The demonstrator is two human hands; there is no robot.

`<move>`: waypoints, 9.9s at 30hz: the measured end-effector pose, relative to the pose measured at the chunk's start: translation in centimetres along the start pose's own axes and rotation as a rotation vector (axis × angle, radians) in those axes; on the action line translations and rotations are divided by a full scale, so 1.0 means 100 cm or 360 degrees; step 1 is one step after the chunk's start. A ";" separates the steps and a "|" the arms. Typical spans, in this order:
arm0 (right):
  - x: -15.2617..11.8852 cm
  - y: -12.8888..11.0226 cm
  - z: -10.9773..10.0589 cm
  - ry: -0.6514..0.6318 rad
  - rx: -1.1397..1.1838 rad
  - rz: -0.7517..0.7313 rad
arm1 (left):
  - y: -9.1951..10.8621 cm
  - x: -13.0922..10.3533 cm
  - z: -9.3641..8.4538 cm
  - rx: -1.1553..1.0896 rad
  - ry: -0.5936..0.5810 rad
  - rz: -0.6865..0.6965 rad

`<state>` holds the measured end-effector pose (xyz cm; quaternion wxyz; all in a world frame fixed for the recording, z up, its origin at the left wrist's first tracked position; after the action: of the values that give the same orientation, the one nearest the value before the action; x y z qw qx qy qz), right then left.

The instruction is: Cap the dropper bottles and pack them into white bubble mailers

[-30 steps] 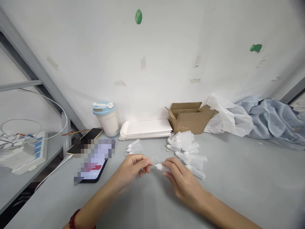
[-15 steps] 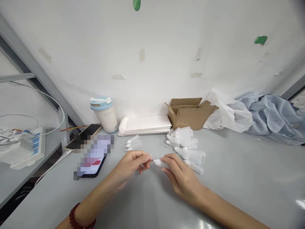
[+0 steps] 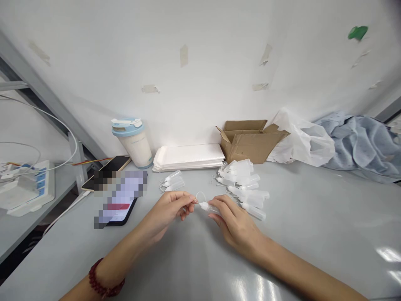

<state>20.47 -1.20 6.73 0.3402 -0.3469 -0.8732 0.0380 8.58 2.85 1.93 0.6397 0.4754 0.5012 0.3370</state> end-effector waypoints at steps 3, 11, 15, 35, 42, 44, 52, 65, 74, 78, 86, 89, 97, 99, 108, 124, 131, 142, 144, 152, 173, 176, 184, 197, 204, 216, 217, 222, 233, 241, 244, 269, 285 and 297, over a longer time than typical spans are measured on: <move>0.000 0.001 0.000 0.0008 0.0002 0.0013 | -0.002 0.000 0.000 -0.0025 -0.0012 -0.0026; 0.001 0.005 0.002 -0.0012 0.0005 0.0058 | -0.003 0.000 0.002 -0.0042 -0.0049 -0.0053; 0.002 0.009 0.003 -0.0012 0.0008 0.0067 | -0.002 -0.001 0.004 0.0029 -0.0040 -0.0015; 0.000 0.008 0.004 -0.0088 0.0069 -0.0081 | 0.007 -0.001 0.007 0.0417 -0.0138 0.0194; -0.002 0.003 0.002 -0.0069 0.0006 -0.0142 | 0.013 -0.005 0.013 0.0577 -0.0153 0.0239; -0.002 0.001 0.003 -0.0079 -0.0013 -0.0158 | 0.014 -0.006 0.013 0.0633 -0.0166 0.0198; 0.002 0.006 0.003 -0.0091 0.0034 -0.0111 | 0.020 -0.008 0.002 0.0813 -0.0148 0.0158; -0.003 -0.003 0.004 -0.0193 0.0195 -0.0176 | 0.004 -0.007 0.016 0.0712 -0.0251 0.0130; -0.005 -0.002 0.011 -0.0243 0.0271 -0.0174 | 0.007 -0.010 0.016 0.0839 -0.0292 0.0148; 0.002 -0.004 0.000 -0.0120 0.0191 -0.0202 | 0.014 -0.007 0.010 0.0846 -0.0270 0.0206; 0.004 0.002 -0.005 -0.0041 0.0100 -0.0182 | 0.011 -0.003 0.009 0.0749 -0.0233 0.0150; 0.003 0.000 -0.002 -0.0059 0.0114 -0.0187 | 0.009 -0.003 0.014 0.0669 -0.0260 0.0137; 0.006 0.003 -0.002 -0.0126 0.0185 -0.0180 | 0.015 -0.006 0.014 0.0686 -0.0301 0.0212; 0.006 0.003 -0.003 -0.0113 0.0159 -0.0197 | 0.016 -0.005 0.013 0.0698 -0.0301 0.0219; 0.005 0.005 -0.006 -0.0023 0.0115 -0.0165 | 0.020 -0.003 -0.001 0.1008 -0.0097 0.0274; 0.005 0.006 0.000 -0.0048 0.0055 -0.0141 | 0.045 -0.035 0.044 0.2221 0.0190 0.1425; 0.003 0.016 0.004 -0.0081 0.0294 0.0007 | 0.048 -0.044 0.050 0.2369 0.0341 0.1673; 0.013 0.041 -0.023 0.0208 -0.0476 0.0042 | 0.099 -0.084 -0.005 0.1618 0.1120 0.2020; 0.014 0.048 -0.019 0.0156 -0.0748 0.0048 | 0.102 -0.089 -0.017 0.1505 0.1316 0.2005; 0.009 0.064 0.005 -0.0109 -0.1175 0.0085 | 0.112 -0.123 -0.007 0.1950 0.1635 0.2431; 0.009 0.041 -0.036 0.0423 -0.0369 0.0016 | 0.042 -0.013 -0.007 0.2727 0.0459 0.0661; 0.009 0.032 -0.047 0.0527 -0.0095 -0.0002 | 0.043 -0.010 -0.007 0.2737 0.0557 0.0808; 0.000 0.070 -0.025 0.0293 0.0836 0.0913 | 0.052 -0.014 -0.017 0.2449 0.0641 0.0934; -0.003 0.075 -0.011 0.0229 0.1100 0.1094 | 0.037 -0.013 0.010 0.1161 0.0125 0.0608; -0.005 0.079 -0.010 0.0181 0.0982 0.1092 | 0.027 -0.008 -0.002 0.0627 0.0104 0.0325; -0.007 0.075 -0.006 0.0156 0.1106 0.1148 | 0.018 -0.007 0.014 0.0432 -0.0140 0.0271; -0.007 0.075 -0.006 0.0155 0.1096 0.1143 | 0.018 -0.007 0.014 0.0433 -0.0139 0.0274; -0.006 0.076 -0.006 0.0145 0.1028 0.1129 | 0.019 -0.008 0.014 0.0462 -0.0132 0.0274; -0.006 0.076 -0.005 0.0104 0.0999 0.1153 | 0.021 -0.009 0.011 0.0500 -0.0100 0.0316; -0.013 0.052 0.011 0.0067 0.0896 0.0998 | 0.036 -0.022 0.022 0.0889 0.0066 0.0563; -0.017 0.054 0.007 0.0135 0.0995 0.1112 | 0.046 -0.028 0.012 0.0923 0.0225 0.0616; -0.015 0.073 0.005 0.0232 0.1517 0.1404 | 0.030 -0.017 0.012 0.0547 -0.0037 0.0356; -0.015 0.074 0.002 0.0206 0.1358 0.1362 | 0.028 -0.017 0.011 0.0564 -0.0034 0.0351; -0.014 0.066 -0.003 0.0164 0.0800 0.1074 | 0.027 -0.018 0.019 0.0906 0.0075 0.0457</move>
<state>25.23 2.81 4.15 0.4258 -0.5211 -0.6561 0.3416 10.01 1.54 5.13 0.4152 0.6933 0.5176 0.2811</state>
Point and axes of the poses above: each hand's wrist, its own x-axis towards the middle knuckle, its own z-axis out of the palm, y = z × x, the point moved 10 cm from there along x, towards the middle knuckle, and after that the axes turned 1 degree about -x, right-handed, at the moved point
